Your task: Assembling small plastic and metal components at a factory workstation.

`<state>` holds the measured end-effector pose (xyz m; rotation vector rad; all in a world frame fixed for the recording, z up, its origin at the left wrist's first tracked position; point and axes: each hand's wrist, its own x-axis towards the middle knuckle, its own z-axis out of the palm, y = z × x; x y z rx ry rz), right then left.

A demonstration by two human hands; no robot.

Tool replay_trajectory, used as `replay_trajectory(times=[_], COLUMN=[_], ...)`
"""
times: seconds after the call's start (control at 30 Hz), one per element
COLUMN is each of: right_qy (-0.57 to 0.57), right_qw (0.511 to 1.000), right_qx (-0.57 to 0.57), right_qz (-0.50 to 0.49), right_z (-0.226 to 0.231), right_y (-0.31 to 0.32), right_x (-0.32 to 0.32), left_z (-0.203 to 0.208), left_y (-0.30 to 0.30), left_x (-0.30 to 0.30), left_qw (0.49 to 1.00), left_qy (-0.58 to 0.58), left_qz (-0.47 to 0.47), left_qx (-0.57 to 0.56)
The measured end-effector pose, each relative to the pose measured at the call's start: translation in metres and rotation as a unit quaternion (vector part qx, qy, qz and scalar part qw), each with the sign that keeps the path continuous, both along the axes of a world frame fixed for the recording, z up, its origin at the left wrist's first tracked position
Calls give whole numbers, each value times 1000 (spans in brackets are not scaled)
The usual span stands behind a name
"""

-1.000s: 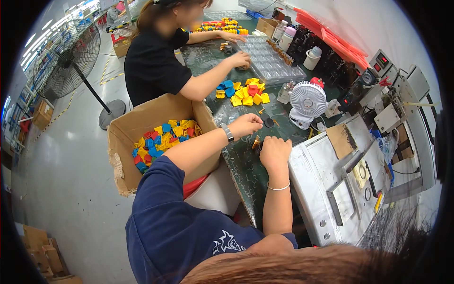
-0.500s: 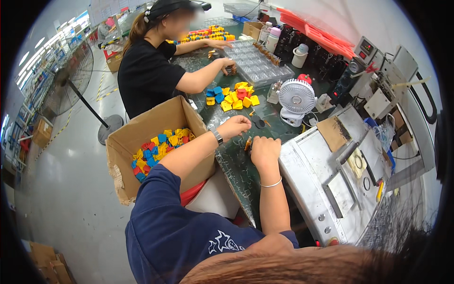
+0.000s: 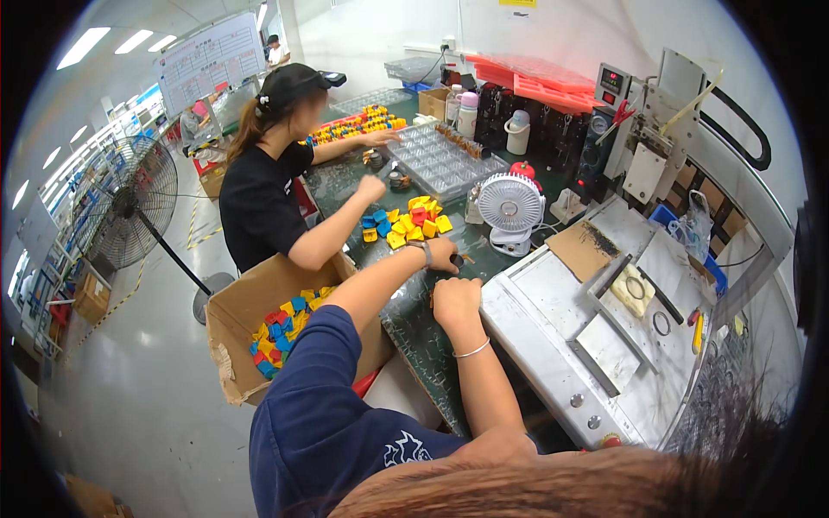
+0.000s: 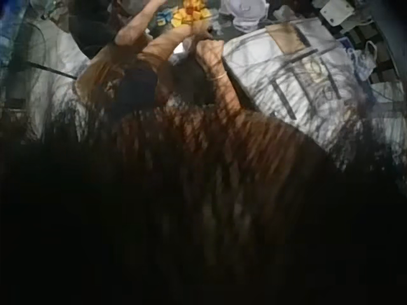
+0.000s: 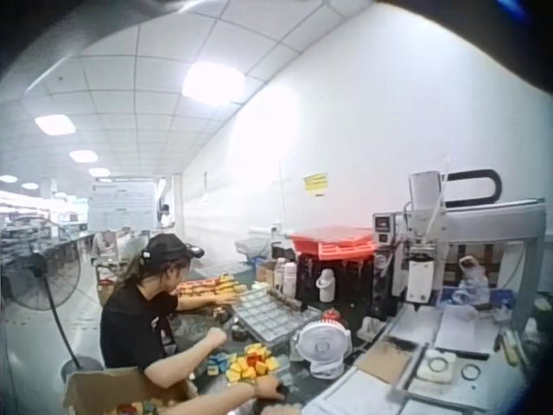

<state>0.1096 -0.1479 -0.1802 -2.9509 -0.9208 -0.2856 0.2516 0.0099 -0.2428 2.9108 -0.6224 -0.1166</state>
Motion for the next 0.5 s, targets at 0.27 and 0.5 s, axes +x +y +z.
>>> replay_trajectory(times=[0.27,0.5], right_qy=[14,27], right_qw=[1000,997], right_qx=[-17,-68], right_qz=[-1,-11], right_z=[4,7], right_y=[2,-5], right_x=[-4,4], left_z=[10,61], left_y=[-3,-6], left_x=[-7,-61], left_qw=[997,957], left_qy=[-47,-3], left_qz=[50,95], left_qx=[-31,-274])
